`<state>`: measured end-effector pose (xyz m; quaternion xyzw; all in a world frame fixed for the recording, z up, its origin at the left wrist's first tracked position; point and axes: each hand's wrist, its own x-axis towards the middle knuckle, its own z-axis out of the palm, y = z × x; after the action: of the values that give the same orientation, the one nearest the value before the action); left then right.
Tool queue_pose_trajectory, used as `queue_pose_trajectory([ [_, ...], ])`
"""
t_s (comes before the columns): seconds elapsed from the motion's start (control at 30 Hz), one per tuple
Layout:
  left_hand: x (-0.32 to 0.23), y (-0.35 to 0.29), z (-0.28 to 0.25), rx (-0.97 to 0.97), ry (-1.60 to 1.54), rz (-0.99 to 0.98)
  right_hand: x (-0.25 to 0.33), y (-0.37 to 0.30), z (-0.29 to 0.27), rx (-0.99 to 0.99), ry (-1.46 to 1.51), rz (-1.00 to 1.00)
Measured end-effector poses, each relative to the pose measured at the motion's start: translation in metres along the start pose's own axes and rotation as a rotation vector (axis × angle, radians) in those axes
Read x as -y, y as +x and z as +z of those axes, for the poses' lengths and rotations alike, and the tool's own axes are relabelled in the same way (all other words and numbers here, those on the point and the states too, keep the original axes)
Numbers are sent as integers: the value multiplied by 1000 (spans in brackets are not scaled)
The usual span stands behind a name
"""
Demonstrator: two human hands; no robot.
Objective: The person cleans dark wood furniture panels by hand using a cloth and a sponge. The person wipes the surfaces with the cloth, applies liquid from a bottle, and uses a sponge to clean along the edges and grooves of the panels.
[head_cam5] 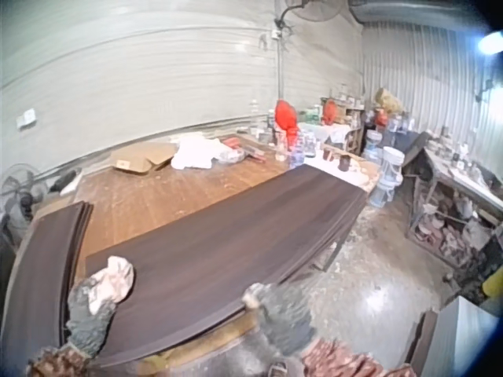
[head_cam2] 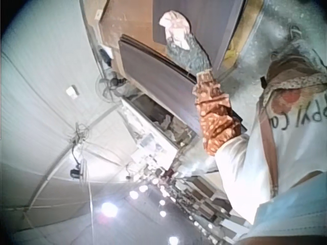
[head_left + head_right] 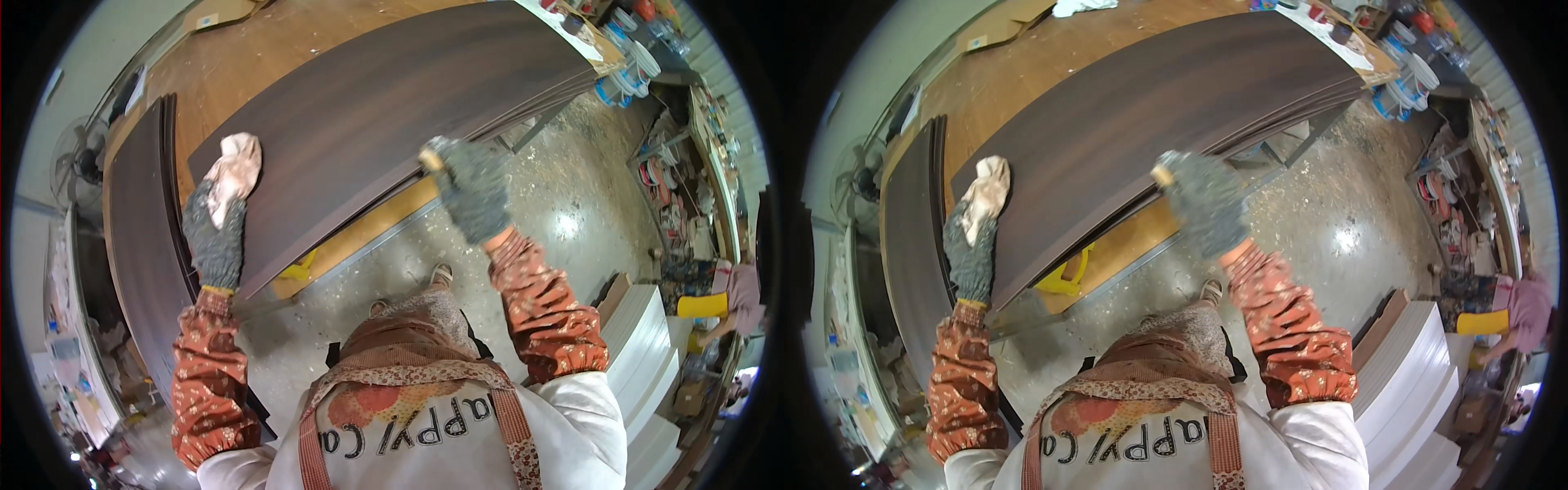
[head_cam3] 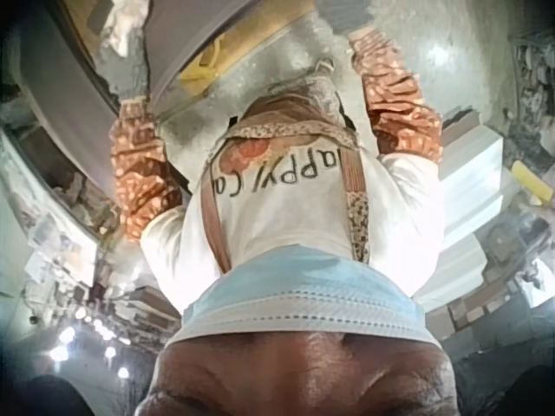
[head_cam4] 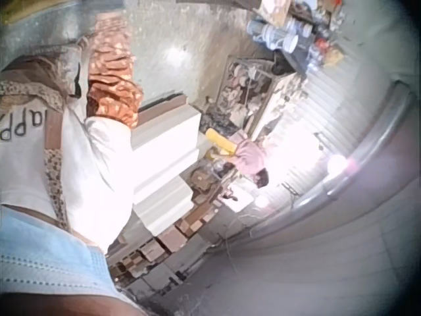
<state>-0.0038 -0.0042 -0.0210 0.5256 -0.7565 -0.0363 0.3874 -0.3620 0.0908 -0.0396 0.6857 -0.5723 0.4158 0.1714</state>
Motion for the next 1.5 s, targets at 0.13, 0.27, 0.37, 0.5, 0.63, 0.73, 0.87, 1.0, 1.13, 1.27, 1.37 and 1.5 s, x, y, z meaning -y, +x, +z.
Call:
queue_pose_trajectory([
  [0.13,-1,8,5,47,183,72,103,-30,48,59,211,-59],
  [0.27,12,9,-7,164,263,137,190,-18,54,310,493,-234],
  [0.37,13,11,-13,244,224,85,162,-30,58,9,296,-371],
  [0.5,18,9,-4,139,222,245,121,-11,31,410,259,-273],
  [0.63,24,12,-1,164,285,314,199,-36,54,388,339,-426],
  [0.73,30,8,-10,212,240,219,226,-32,54,626,445,-532],
  [0.87,19,7,-15,188,168,159,210,-12,42,276,298,-562],
  [1.0,21,4,-14,177,167,99,237,-14,49,649,173,-607],
  [1.13,19,3,-14,176,140,134,229,-9,39,506,310,-591],
  [1.27,19,4,-13,171,106,151,234,-5,45,565,145,-643],
  [1.37,21,4,-13,173,93,152,243,-4,49,1128,196,-581],
  [1.5,31,1,-11,92,63,169,229,-12,47,543,226,-710],
])
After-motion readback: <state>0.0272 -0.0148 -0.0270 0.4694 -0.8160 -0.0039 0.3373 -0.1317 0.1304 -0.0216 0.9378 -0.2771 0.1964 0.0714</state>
